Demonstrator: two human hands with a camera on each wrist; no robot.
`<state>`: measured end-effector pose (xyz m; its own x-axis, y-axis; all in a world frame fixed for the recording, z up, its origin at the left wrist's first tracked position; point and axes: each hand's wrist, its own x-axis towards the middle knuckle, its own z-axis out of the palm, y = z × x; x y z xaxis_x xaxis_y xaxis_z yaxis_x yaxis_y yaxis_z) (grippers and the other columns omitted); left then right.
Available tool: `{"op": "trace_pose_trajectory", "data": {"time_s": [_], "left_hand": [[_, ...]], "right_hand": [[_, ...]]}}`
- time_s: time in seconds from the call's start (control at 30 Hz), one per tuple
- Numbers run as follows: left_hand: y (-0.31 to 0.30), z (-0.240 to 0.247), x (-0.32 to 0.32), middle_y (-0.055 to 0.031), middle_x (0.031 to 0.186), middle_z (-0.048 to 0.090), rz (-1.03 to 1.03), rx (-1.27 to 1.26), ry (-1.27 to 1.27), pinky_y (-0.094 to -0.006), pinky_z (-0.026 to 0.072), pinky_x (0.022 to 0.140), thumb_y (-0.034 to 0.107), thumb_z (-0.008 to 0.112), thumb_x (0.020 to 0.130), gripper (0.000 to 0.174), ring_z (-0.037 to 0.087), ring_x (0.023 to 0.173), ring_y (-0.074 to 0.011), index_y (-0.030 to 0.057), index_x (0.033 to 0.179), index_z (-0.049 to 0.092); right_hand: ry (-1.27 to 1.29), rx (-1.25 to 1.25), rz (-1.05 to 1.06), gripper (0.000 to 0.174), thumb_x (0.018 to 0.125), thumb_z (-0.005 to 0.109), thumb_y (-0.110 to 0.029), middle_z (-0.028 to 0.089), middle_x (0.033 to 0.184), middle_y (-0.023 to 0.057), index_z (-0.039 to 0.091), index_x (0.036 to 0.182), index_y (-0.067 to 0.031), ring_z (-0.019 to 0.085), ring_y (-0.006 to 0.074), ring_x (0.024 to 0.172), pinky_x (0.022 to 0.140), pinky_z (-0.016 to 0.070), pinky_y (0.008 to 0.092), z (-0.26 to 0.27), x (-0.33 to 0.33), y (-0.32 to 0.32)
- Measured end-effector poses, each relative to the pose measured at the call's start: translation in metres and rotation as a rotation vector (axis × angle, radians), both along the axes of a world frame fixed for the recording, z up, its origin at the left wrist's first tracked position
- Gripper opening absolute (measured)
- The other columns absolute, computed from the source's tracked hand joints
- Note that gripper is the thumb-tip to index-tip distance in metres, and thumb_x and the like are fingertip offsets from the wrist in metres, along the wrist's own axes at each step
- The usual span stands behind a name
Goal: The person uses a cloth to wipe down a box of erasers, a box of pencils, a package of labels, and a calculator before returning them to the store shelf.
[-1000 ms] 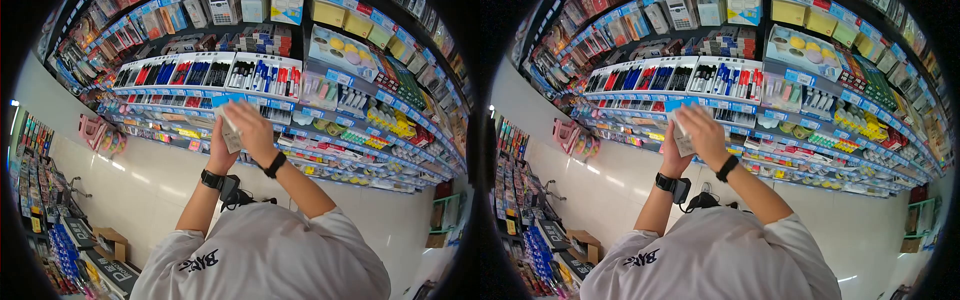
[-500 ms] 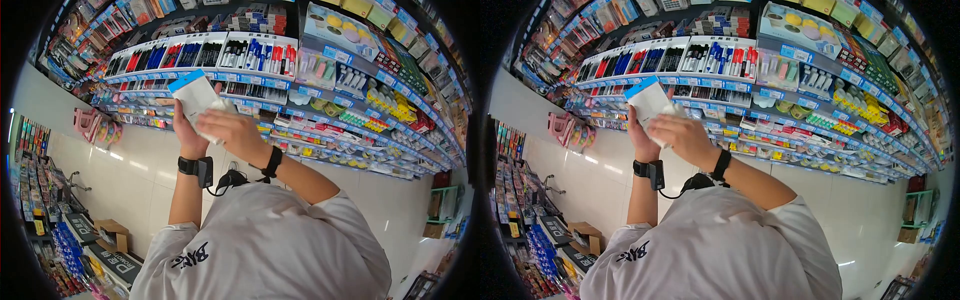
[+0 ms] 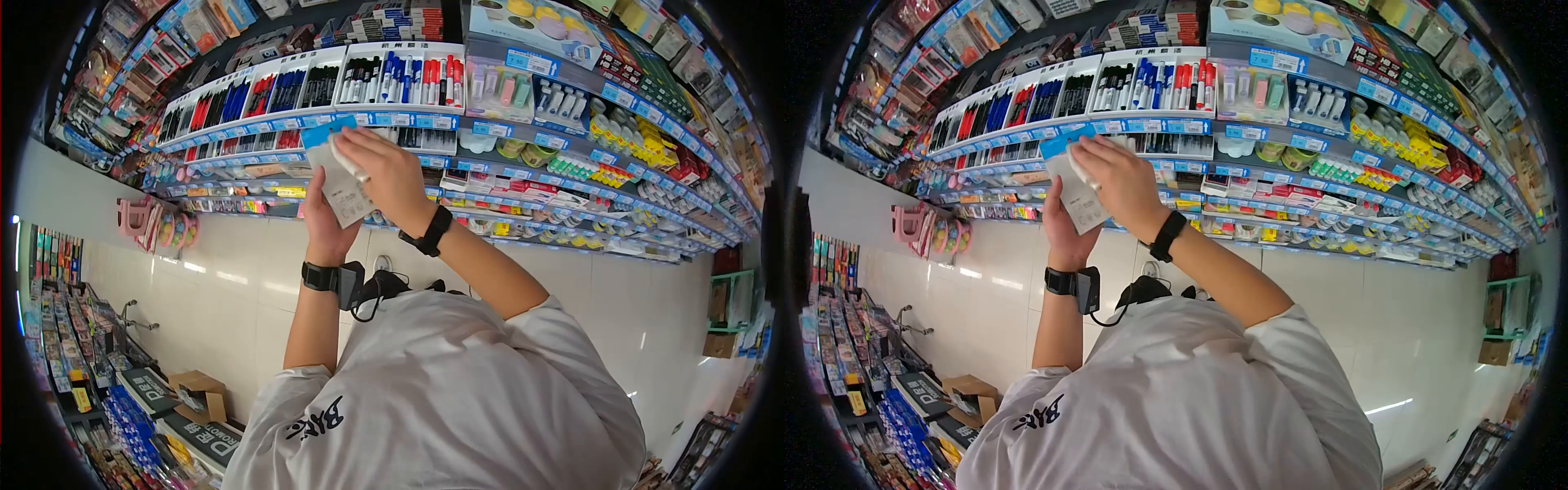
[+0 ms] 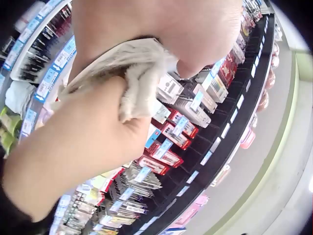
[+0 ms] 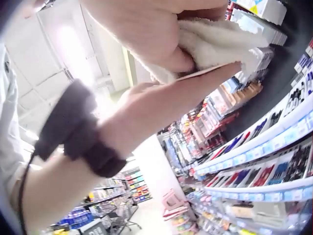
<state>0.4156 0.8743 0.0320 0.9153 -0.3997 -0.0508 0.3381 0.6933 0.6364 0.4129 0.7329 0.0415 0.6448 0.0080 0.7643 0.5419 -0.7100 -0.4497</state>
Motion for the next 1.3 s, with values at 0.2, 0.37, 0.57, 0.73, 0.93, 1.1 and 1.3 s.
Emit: {"op": "trace_pose_trajectory", "data": {"time_s": [0.2, 0.37, 0.57, 0.73, 0.93, 1.1, 1.3], "left_hand": [[0.002, -0.011, 0.005, -0.008, 0.145, 0.054, -0.021, 0.18, 0.003, -0.0476, 0.0434, 0.109, 0.054, 0.039, 0.104, 0.061, 0.055, 0.132, -0.028, 0.0149, 0.15, 0.044], [0.007, -0.015, -0.001, -0.0077, 0.147, 0.053, 0.044, 0.059, 0.027, -0.0462, 0.0435, 0.11, 0.059, 0.033, 0.106, 0.064, 0.054, 0.133, -0.0275, 0.0171, 0.153, 0.04], [0.008, -0.017, 0.001, -0.0077, 0.148, 0.052, 0.099, 0.151, -0.018, -0.0471, 0.0438, 0.11, 0.061, 0.032, 0.105, 0.066, 0.052, 0.135, -0.0288, 0.0179, 0.155, 0.038], [0.017, -0.009, 0.012, -0.0113, 0.159, 0.039, 0.037, -0.18, -0.199, -0.0599, 0.0378, 0.112, 0.064, 0.028, 0.102, 0.079, 0.041, 0.144, -0.039, 0.0094, 0.159, 0.027], [0.019, -0.022, 0.023, -0.0132, 0.158, 0.04, 0.106, -0.046, -0.152, -0.0568, 0.0427, 0.109, 0.039, 0.041, 0.102, 0.067, 0.05, 0.134, -0.0313, 0.0148, 0.162, 0.024], [0.01, -0.038, 0.044, -0.011, 0.148, 0.05, 0.042, 0.092, -0.066, -0.0396, 0.0485, 0.102, 0.019, 0.064, 0.096, 0.074, 0.056, 0.122, -0.0208, 0.0136, 0.161, 0.028], [-0.024, -0.028, 0.083, -0.0068, 0.125, 0.068, -0.006, 0.253, -0.101, -0.0305, 0.0503, 0.096, 0.008, 0.061, 0.1, 0.033, 0.063, 0.114, -0.0137, 0.003, 0.132, 0.059]], "right_hand": [[0.086, 0.091, 0.086, 0.055, 0.083, 0.061, 0.003, 0.063, 0.138, 0.0084, 0.065, 0.134, -0.0143, 0.059, 0.0251, 0.129, 0.1, 0.0551, 0.0377, 0.003, -0.005, 0.021], [0.074, 0.029, 0.145, 0.054, 0.081, 0.06, 0.005, 0.063, 0.138, 0.0086, 0.067, 0.132, -0.0127, 0.061, 0.0252, 0.127, 0.099, 0.0555, 0.0365, 0.002, -0.007, 0.023], [0.126, 0.145, 0.074, 0.053, 0.082, 0.06, 0.005, 0.065, 0.135, 0.0084, 0.067, 0.131, -0.0128, 0.063, 0.0248, 0.124, 0.098, 0.0562, 0.0369, -0.003, 0.013, 0.018], [0.161, 0.05, 0.263, 0.054, 0.081, 0.063, 0.004, 0.066, 0.134, 0.0074, 0.067, 0.131, -0.0155, 0.063, 0.0235, 0.124, 0.097, 0.0565, 0.0362, -0.019, -0.028, 0.04], [0.308, 0.255, 0.343, 0.051, 0.083, 0.068, 0.001, 0.069, 0.128, 0.0103, 0.068, 0.131, -0.0144, 0.067, 0.026, 0.118, 0.094, 0.0562, 0.033, -0.025, -0.035, 0.025], [0.637, 0.73, 0.457, 0.04, 0.092, 0.067, -0.004, 0.072, 0.123, 0.0109, 0.066, 0.132, -0.0058, 0.068, 0.0121, 0.106, 0.091, 0.0519, 0.0253, -0.035, -0.032, -0.001], [0.554, 0.981, 0.384, 0.038, 0.093, 0.067, -0.005, 0.073, 0.117, 0.0057, 0.065, 0.13, -0.0015, 0.066, 0.0088, 0.103, 0.089, 0.0528, 0.0266, -0.047, -0.025, -0.043]]}}
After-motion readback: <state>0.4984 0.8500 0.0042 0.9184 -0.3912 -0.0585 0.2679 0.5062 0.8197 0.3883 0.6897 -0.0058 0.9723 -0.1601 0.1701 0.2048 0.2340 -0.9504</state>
